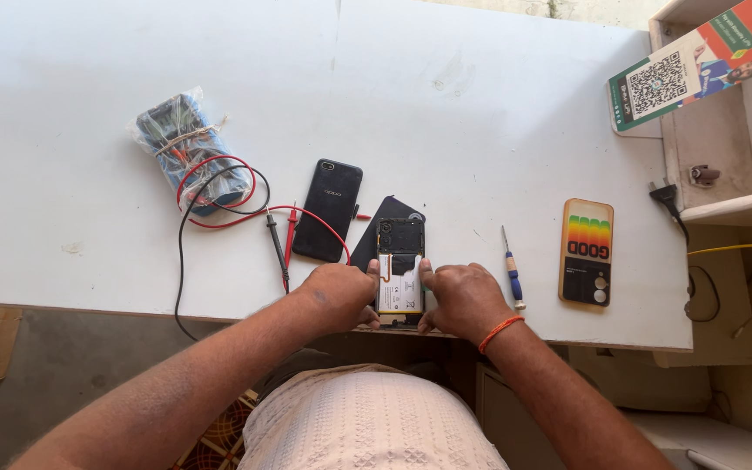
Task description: The person disassembles a smartphone, removes the back cover and internal components, and uses a screwdriver to adjust parts on the motherboard. The person then reassembles the phone by placing the back cover and securing it.
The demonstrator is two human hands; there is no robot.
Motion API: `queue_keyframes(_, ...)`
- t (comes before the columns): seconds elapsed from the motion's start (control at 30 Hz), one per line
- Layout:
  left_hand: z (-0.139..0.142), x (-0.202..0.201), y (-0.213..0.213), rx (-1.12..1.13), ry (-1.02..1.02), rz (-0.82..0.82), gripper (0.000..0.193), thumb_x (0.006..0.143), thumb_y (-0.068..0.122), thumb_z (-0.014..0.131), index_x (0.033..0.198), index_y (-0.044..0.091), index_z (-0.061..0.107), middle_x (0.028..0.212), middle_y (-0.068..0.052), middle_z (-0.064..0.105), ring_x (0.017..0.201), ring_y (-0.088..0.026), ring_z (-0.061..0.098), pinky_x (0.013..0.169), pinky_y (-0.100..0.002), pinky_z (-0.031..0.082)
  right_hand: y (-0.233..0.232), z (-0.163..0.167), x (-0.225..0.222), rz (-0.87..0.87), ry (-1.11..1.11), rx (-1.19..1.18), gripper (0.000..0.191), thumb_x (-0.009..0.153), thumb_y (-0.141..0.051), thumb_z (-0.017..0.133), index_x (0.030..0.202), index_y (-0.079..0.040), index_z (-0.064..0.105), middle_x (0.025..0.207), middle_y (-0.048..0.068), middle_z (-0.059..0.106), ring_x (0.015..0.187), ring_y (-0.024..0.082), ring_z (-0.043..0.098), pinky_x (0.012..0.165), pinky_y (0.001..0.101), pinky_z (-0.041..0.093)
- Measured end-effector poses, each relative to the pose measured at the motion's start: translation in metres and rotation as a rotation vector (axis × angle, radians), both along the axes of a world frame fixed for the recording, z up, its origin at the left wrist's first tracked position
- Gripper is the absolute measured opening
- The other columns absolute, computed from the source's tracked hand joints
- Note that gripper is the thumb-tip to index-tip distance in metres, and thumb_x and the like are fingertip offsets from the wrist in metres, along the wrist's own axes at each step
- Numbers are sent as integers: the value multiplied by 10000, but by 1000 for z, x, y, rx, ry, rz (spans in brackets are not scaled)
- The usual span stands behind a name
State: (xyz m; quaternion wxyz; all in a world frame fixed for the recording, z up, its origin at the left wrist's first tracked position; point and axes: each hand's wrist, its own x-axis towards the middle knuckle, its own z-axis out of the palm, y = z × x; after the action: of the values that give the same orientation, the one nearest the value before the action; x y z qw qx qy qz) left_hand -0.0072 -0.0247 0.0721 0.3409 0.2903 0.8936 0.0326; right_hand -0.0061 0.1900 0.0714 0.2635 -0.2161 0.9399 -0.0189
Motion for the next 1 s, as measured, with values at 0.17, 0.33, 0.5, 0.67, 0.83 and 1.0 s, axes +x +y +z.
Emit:
queue_keyframes(0.17, -1, 1, 2, -14, 26, 17, 788, 935, 440, 732, 1414, -117, 448, 860, -135, 745, 822, -292, 757, 695, -407, 618, 11, 1, 6, -46, 65, -101, 962, 585, -550, 945, 1395, -172, 588, 806, 71, 683, 800, 239, 680, 842, 409, 533)
queue_keyframes(0.33, 0, 9, -3, 114, 71, 133, 997, 847, 431, 794, 1508, -125, 295, 835, -155, 722, 818, -330, 729, 701, -445, 597, 24, -2, 13, -208, -57, -304, 1025, 598, -453, 936, 1507, -256, 504, 766, 7, 670, 678, 158, 645, 706, 355, 569)
queue_keyframes(0.5, 1, 20, -3, 151, 45, 172, 1040, 843, 406, 780, 1534, -142, 231, 821, -162, 713, 791, -344, 716, 682, -459, 585, 23, -6, 14, -223, -78, -306, 1037, 610, -416, 957, 1510, -237, 473, 760, 2, 648, 664, 142, 624, 670, 324, 567)
queue_keyframes(0.67, 2, 23, 8, 141, 67, 211, 1060, 850, 502, 776, 1480, -186, 274, 826, -167, 705, 781, -320, 722, 677, -431, 594, 20, -5, 20, -195, -29, -284, 1025, 619, -454, 972, 1490, -207, 489, 761, -14, 654, 717, 151, 631, 780, 367, 468)
queue_keyframes(0.83, 0, 26, 11, 80, 74, 151, 1081, 869, 539, 754, 1477, -210, 268, 815, -148, 719, 727, -283, 734, 628, -406, 611, 14, -4, 26, -230, -3, -252, 1079, 552, -515, 955, 1488, -227, 502, 781, -21, 659, 770, 151, 644, 801, 375, 438)
queue_keyframes(1.0, 4, 18, 9, 92, 59, 78, 956, 866, 555, 766, 1352, -211, 461, 811, -150, 738, 759, -284, 744, 669, -400, 607, 8, 4, 27, -194, 1, -107, 1083, 575, -571, 934, 1501, -237, 485, 795, 10, 664, 820, 183, 654, 840, 393, 436)
